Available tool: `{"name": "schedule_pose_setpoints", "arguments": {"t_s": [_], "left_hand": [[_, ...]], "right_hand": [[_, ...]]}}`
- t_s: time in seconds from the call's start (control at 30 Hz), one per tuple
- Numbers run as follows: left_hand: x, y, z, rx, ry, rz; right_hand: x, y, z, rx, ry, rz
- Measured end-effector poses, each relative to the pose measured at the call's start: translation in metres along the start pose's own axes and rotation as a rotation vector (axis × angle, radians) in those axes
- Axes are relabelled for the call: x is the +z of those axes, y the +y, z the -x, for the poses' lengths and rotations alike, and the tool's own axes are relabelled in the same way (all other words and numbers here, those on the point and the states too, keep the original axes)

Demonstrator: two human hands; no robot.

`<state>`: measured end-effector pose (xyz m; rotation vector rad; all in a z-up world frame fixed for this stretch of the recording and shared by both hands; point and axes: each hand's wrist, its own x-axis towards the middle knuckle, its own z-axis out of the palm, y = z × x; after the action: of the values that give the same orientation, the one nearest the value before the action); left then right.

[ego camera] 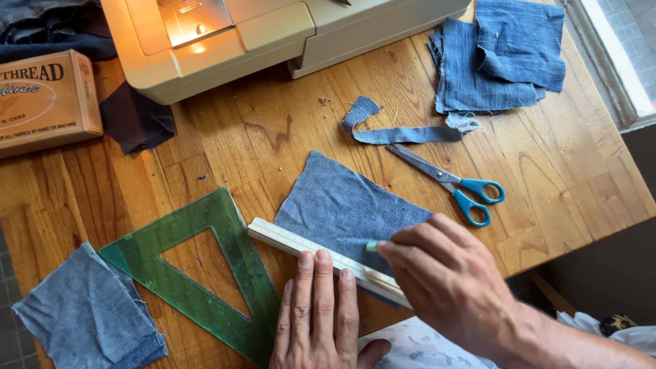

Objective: The person measures and marks a piece of denim fabric using a ruler and chalk, then cuts the fabric with scissors. The process is repeated for multiple pieces of fabric, with the person using a set square to ensure straight edges and precise cuts.

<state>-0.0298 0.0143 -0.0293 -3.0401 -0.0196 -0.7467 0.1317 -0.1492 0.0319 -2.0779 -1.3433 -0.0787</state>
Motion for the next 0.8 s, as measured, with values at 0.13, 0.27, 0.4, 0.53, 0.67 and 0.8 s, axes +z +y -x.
{"name": "schedule_pose_setpoints", "arguments": {"t_s": [0.13, 0.27, 0.4, 0.53, 0.67, 0.8], "left_hand": [[-0.003, -0.001, -0.004, -0.01, 0.027, 0.008], [-0.006, -0.007, 0.001, 0.018, -0.037, 0.023], [-0.018, -0.033, -0.03, 0.043, 0.036, 0.151], [-0.023, -0.064, -0.063, 0.222, -0.08, 0.26], [-0.022, -0.082, -0.09, 0.349, -0.08, 0.423], [-0.049, -0.123, -0.11, 0.292, 0.037, 0.343]], "right_hand": [[-0.001, 0.0, -0.002, -0.001, -0.003, -0.051], [-0.006, 0.005, -0.001, 0.051, 0.093, 0.111], [-0.029, 0.032, 0.008, 0.146, 0.183, 0.164], [-0.039, 0.102, 0.037, 0.232, 0.339, 0.538], [-0.038, 0.144, 0.052, 0.286, 0.375, 0.592], [-0.039, 0.134, 0.067, 0.284, 0.399, 0.642]]}}
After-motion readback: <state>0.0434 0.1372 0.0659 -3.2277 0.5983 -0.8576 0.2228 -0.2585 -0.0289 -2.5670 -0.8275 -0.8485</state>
